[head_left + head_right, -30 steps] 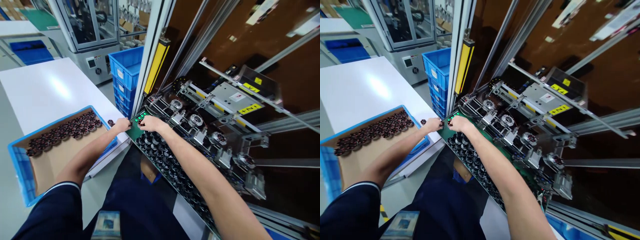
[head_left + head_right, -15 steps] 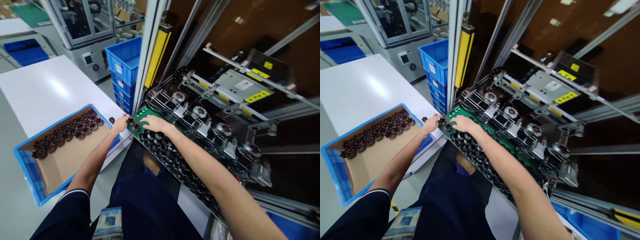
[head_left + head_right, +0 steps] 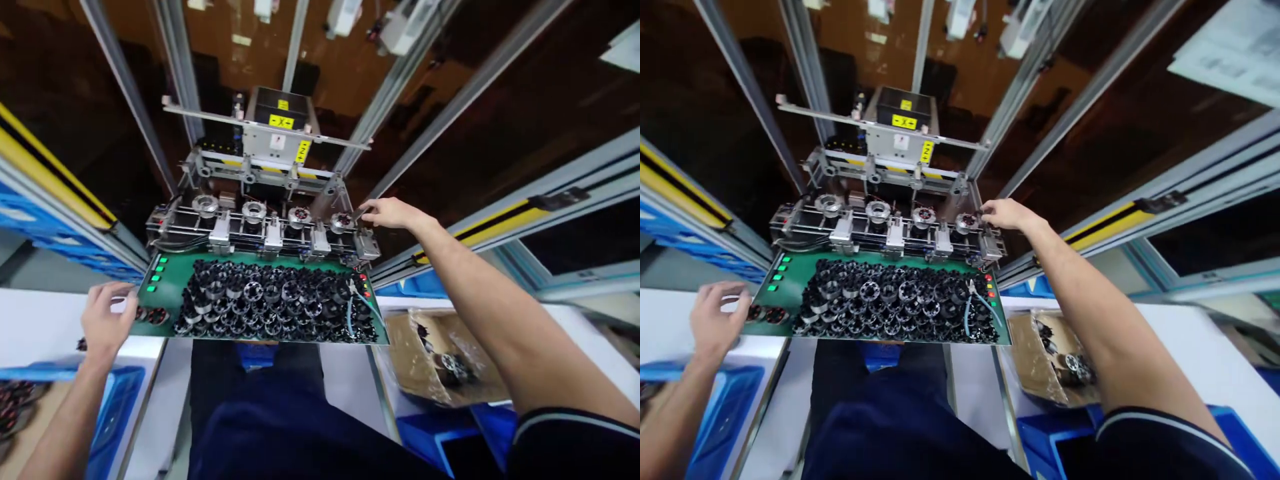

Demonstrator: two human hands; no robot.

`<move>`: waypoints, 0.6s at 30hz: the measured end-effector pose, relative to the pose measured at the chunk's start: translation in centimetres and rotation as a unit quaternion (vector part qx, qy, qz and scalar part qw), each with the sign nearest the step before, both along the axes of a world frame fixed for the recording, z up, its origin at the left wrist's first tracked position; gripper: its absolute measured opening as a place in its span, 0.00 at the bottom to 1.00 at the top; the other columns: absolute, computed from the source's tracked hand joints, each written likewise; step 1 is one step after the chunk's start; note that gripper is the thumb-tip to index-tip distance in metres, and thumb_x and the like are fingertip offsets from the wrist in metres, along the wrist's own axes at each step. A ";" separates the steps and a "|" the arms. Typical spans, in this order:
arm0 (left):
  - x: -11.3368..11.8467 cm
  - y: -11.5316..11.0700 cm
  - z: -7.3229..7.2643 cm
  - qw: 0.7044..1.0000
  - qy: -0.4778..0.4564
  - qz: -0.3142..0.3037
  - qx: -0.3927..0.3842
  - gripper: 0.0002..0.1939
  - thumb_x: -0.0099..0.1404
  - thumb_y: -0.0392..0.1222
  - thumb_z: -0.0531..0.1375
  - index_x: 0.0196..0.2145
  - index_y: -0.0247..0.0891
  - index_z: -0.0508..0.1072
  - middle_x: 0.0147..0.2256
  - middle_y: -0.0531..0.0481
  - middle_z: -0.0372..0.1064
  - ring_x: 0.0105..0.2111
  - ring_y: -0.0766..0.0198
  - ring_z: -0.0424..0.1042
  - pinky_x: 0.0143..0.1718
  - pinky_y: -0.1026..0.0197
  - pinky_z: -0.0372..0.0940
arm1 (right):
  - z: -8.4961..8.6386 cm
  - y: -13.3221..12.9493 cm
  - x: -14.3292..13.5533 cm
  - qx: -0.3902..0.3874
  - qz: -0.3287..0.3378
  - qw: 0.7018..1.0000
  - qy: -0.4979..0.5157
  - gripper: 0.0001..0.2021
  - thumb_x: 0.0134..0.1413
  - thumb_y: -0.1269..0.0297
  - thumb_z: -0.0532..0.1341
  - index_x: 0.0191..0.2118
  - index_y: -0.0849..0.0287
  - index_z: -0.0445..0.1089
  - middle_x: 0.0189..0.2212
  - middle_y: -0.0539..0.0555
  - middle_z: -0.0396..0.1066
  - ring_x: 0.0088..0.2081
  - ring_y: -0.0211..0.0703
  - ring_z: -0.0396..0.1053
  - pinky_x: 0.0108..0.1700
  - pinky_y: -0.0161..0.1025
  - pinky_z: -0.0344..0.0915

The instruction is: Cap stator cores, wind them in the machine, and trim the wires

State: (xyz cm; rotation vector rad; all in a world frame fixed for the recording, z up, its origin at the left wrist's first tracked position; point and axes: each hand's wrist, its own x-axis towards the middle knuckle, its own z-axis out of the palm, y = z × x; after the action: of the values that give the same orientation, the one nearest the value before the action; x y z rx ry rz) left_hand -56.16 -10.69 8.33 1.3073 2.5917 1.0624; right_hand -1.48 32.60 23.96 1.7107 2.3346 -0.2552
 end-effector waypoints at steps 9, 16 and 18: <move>17.5 29.4 9.1 0.887 0.125 -0.402 -0.192 0.35 0.80 0.60 0.61 0.79 0.49 0.69 0.73 0.40 0.68 0.68 0.43 0.80 0.74 0.44 0.74 | -9.3 4.6 0.8 -0.099 -0.067 0.992 0.041 0.20 0.83 0.51 0.71 0.65 0.60 0.79 0.51 0.56 0.85 0.45 0.45 0.85 0.50 0.47 0.87; 28.2 43.4 4.3 0.855 0.181 -0.347 -0.341 0.34 0.83 0.61 0.67 0.75 0.37 0.74 0.72 0.31 0.72 0.67 0.40 0.79 0.69 0.35 0.76 | -12.9 6.5 -0.2 -0.175 -0.101 0.978 0.043 0.18 0.82 0.52 0.71 0.64 0.59 0.80 0.57 0.59 0.83 0.51 0.47 0.84 0.54 0.49 0.87; 29.2 45.1 2.9 0.848 0.190 -0.325 -0.374 0.33 0.83 0.63 0.67 0.72 0.37 0.76 0.73 0.32 0.72 0.68 0.40 0.78 0.69 0.33 0.77 | -13.6 7.0 -0.3 -0.190 -0.107 0.975 0.045 0.18 0.81 0.52 0.72 0.64 0.60 0.80 0.58 0.60 0.83 0.52 0.48 0.84 0.55 0.49 0.87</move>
State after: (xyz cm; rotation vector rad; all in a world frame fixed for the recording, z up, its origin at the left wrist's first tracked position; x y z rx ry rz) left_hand -26.99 34.42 11.23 1.9939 2.0502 -0.3211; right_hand -1.82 39.57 10.36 1.7773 1.9886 -0.7771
